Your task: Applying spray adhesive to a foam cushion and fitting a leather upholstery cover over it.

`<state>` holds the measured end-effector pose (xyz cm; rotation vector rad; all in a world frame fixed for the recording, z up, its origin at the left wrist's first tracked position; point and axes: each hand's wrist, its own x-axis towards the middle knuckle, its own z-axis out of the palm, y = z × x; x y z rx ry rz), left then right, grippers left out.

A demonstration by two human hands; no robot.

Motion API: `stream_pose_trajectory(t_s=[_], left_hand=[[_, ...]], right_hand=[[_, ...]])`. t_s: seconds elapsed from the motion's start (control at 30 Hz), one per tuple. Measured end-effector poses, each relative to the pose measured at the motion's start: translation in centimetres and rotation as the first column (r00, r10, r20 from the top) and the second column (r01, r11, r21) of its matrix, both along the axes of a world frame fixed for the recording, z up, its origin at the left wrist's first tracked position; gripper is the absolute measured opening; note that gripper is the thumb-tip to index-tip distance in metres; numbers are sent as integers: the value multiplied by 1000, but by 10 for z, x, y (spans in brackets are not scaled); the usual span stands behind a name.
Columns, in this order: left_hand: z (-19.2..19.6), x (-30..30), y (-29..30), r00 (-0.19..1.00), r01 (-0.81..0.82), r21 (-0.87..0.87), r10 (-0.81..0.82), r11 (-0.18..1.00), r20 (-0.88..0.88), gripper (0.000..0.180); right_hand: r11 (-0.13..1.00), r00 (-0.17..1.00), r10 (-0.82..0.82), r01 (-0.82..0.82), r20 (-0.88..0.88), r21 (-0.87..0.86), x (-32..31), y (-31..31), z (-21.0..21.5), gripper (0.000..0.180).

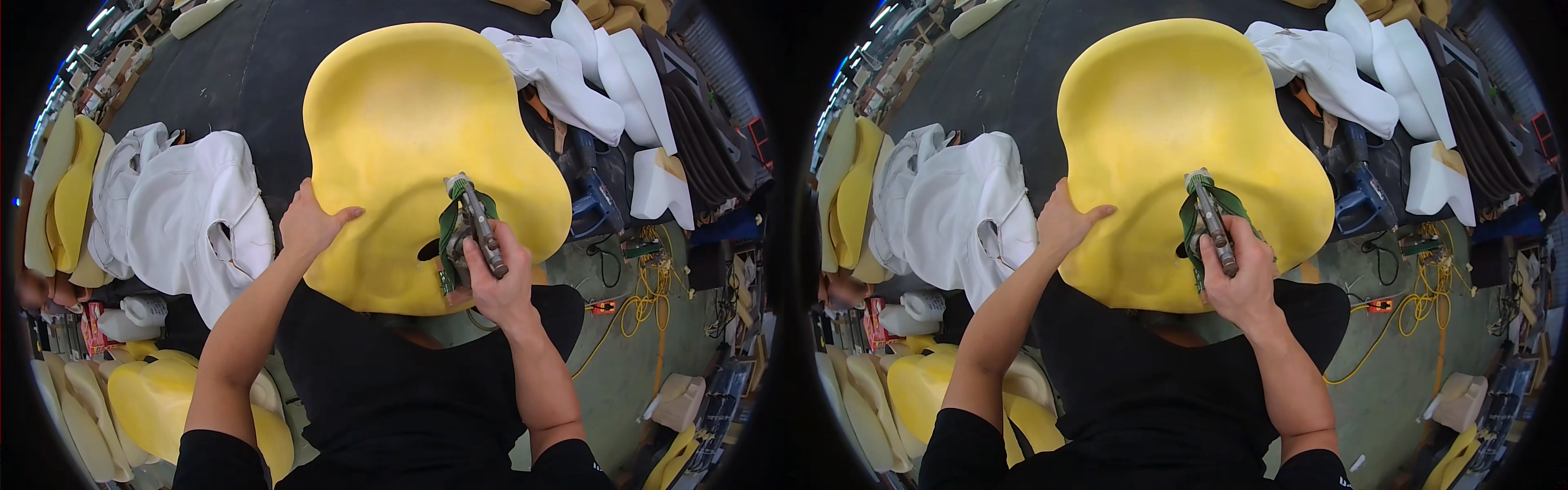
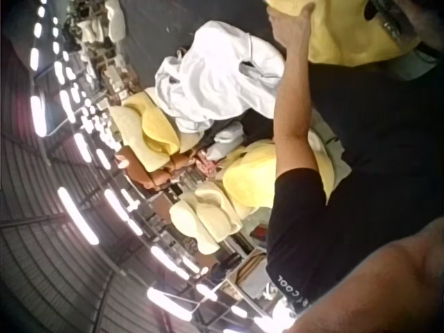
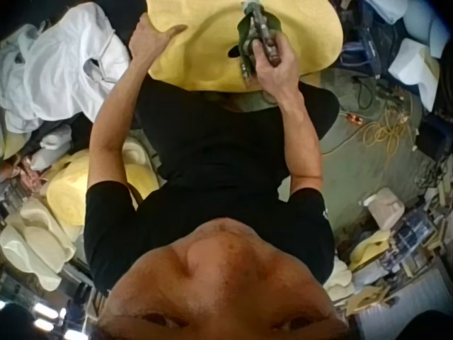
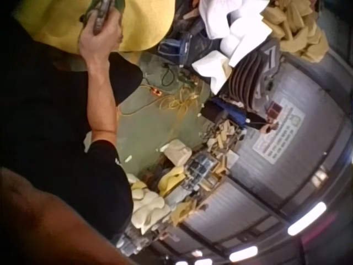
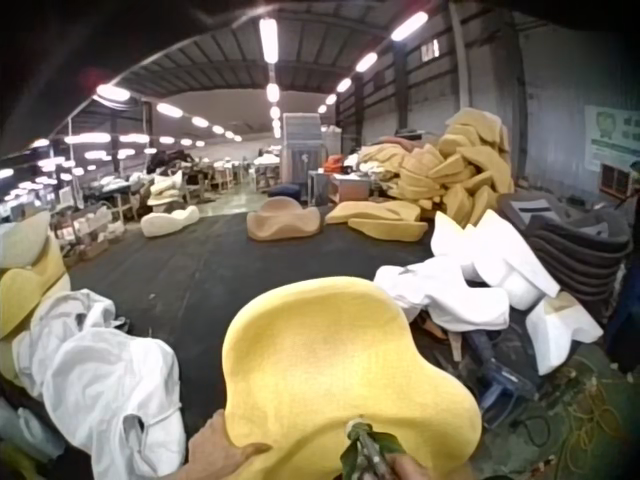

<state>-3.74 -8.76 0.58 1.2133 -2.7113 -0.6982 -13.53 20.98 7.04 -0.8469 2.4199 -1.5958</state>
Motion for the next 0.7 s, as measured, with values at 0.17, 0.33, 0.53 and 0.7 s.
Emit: stream_pose_trajectory(t_s=[0.17,0.33,0.53,0.7], left_hand=[[0,2,-1,1000,-6,3,6,1000,-3,99],[0,0,2,1000,4,-22,-4,1000,-3,99],[-2,2,1,1000,6,-25,-6,1000,-10,101],[-4,1,-2,1000,4,-12,-4,1000,3,102]], right_hand=[[996,996,87,-87,-5,-3,4,-4,7,18],[986,986,157,-154,57,-63,7,-11,10,16],[980,981,195,-195,15,-26,1,-11,11,15],[979,973,202,-201,108,-20,-1,-2,15,16]])
